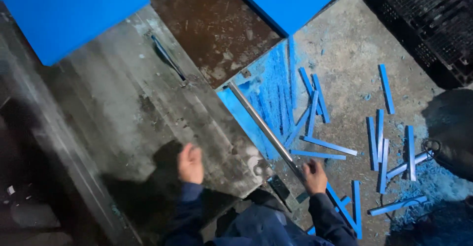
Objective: The person repeatedly feeds blue plastic sheets into a guillotine-style cutter, presses down to cut, and removes the cut pieces. The cut pieces are stacked on the floor. The person handles the sheets by hand and uses the cutter's lever to perform the cuts.
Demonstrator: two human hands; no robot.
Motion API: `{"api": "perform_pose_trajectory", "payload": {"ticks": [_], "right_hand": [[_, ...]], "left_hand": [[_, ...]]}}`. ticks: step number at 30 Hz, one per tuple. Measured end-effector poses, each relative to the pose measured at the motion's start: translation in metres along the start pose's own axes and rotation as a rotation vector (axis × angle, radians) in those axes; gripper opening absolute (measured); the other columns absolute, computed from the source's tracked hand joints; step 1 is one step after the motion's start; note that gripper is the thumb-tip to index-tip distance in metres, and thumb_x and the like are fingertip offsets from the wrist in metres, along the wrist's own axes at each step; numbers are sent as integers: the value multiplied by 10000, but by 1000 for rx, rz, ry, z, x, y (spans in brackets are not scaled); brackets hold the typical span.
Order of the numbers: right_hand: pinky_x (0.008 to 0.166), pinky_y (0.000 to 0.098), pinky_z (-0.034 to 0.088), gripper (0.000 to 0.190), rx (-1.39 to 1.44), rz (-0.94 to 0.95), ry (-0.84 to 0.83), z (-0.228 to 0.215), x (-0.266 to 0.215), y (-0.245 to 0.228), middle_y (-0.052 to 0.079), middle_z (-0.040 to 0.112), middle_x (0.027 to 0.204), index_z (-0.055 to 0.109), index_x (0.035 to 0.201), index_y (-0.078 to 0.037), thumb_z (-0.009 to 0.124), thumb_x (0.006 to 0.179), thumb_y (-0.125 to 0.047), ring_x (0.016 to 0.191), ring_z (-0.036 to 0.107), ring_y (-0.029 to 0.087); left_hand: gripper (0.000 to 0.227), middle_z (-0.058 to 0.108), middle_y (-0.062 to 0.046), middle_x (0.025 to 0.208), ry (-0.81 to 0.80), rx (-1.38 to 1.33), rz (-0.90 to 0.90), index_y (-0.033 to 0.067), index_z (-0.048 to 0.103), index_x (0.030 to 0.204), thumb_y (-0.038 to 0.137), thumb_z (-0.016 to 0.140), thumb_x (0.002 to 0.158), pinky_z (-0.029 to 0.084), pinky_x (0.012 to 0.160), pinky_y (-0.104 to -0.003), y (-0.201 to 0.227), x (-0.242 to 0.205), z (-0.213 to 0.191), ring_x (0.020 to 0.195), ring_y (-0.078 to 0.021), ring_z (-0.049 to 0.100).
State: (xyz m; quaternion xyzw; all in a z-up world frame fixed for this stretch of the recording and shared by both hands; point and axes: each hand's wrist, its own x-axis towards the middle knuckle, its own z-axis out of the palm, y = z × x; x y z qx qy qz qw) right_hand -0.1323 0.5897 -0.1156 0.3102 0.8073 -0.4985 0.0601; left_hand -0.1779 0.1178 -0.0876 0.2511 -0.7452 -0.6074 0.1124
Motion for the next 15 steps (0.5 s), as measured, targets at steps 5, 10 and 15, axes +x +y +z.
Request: {"api": "perform_pose_trajectory", "payload": {"ticks": [5,10,15], "right_hand": [[990,451,522,574,-386,-420,69,33,-81,-104,228,639,1287,624,1340,-39,780,848,-290,1180,630,384],[1035,484,480,736,-486,-659,-152,76,-109,-121,257,556,1386,534,1413,-34,797,772,-282,1249,558,443],[1115,493,421,870,-628,-639,-198,98,-114,-105,285,427,1499,422,1471,-12,815,758,-318,1366,435,457]], "left_hand": [[427,647,-184,1293,423,748,445,18,666,1270,215,824,925,479,1085,-498,58,-6,-163,1244,-386,585],[570,547,-232,1483,663,1051,77,55,656,1315,374,869,893,452,1113,-537,62,-28,-284,1340,-434,520],[900,481,-287,1497,569,1061,-220,41,457,1521,451,853,825,418,1041,-575,-3,-37,-343,1328,-484,463]]}}
